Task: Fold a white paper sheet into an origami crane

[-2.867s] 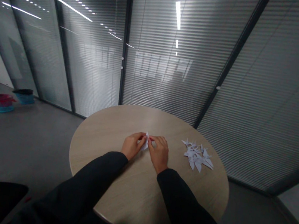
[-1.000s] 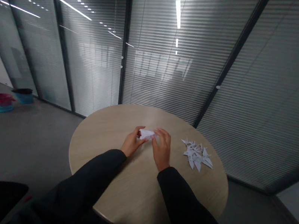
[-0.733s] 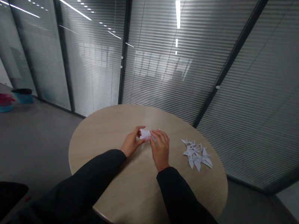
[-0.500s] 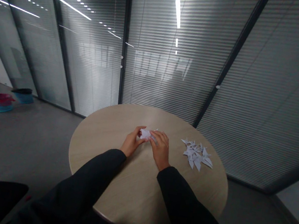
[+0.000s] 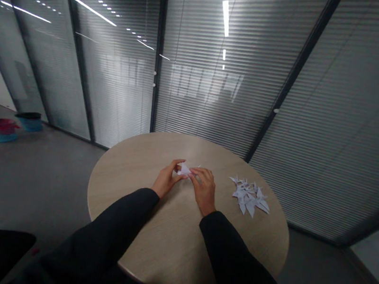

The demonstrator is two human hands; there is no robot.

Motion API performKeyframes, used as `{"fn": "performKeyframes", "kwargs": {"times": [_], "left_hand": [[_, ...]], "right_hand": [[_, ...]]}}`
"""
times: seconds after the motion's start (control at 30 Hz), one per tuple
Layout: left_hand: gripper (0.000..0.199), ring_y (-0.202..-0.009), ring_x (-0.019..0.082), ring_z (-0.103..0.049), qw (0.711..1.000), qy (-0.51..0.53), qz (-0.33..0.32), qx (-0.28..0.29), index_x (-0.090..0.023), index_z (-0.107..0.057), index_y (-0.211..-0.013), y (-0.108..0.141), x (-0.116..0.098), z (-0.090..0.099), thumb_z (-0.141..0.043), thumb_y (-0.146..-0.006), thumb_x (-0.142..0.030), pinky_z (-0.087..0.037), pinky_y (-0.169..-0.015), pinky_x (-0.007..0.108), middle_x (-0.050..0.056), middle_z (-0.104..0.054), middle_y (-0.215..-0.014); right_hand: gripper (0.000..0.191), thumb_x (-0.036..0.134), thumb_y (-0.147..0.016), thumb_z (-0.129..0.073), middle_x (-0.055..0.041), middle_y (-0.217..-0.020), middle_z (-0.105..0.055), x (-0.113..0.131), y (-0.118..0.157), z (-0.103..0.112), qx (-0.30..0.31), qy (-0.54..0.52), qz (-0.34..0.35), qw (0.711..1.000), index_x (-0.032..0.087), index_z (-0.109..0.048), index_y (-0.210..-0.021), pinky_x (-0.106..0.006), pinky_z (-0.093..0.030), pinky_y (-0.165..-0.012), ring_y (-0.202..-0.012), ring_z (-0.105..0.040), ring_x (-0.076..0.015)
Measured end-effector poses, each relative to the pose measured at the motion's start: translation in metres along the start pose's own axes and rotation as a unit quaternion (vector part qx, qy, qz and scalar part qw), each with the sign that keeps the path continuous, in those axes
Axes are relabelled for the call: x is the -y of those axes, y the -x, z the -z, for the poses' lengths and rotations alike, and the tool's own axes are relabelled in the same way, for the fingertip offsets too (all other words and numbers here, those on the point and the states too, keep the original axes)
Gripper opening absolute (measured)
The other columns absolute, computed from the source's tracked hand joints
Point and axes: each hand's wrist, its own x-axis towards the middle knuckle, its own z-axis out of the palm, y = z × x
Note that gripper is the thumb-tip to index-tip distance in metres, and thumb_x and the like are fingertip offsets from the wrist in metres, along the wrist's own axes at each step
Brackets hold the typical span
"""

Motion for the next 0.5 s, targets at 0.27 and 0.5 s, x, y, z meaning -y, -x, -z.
{"fn": "performKeyframes", "kwargs": {"times": [0.27, 0.5], "left_hand": [[0.017, -0.094, 0.016, -0.064, 0.998, -0.053, -0.019, -0.007, -0.017, -0.066, -0.097, -0.0009, 0.0002, -0.0018, -0.055, -0.087, -0.027, -0.027, -0.111, 0.043, 0.005, -0.068, -0.100], [0.016, -0.087, 0.015, -0.066, 0.999, -0.041, -0.009, -0.014, -0.016, -0.063, -0.097, 0.0031, -0.0045, -0.0062, -0.052, -0.089, -0.026, -0.026, -0.113, 0.040, 0.004, -0.069, -0.098]], "right_hand": [[0.011, 0.026, -0.086, -0.061, -0.0036, -0.085, -0.064, 0.0039, 0.0001, -0.0018, -0.032, 0.040, 0.005, 0.999, 0.018, -0.066, -0.082, -0.034, -0.042, -0.081, -0.084, -0.055, -0.0178], [0.007, 0.023, -0.085, -0.061, -0.0041, -0.084, -0.063, 0.0097, 0.0014, -0.0029, -0.029, 0.076, 0.013, 0.997, 0.017, -0.064, -0.081, -0.035, -0.041, -0.082, -0.084, -0.054, -0.0180]]}}
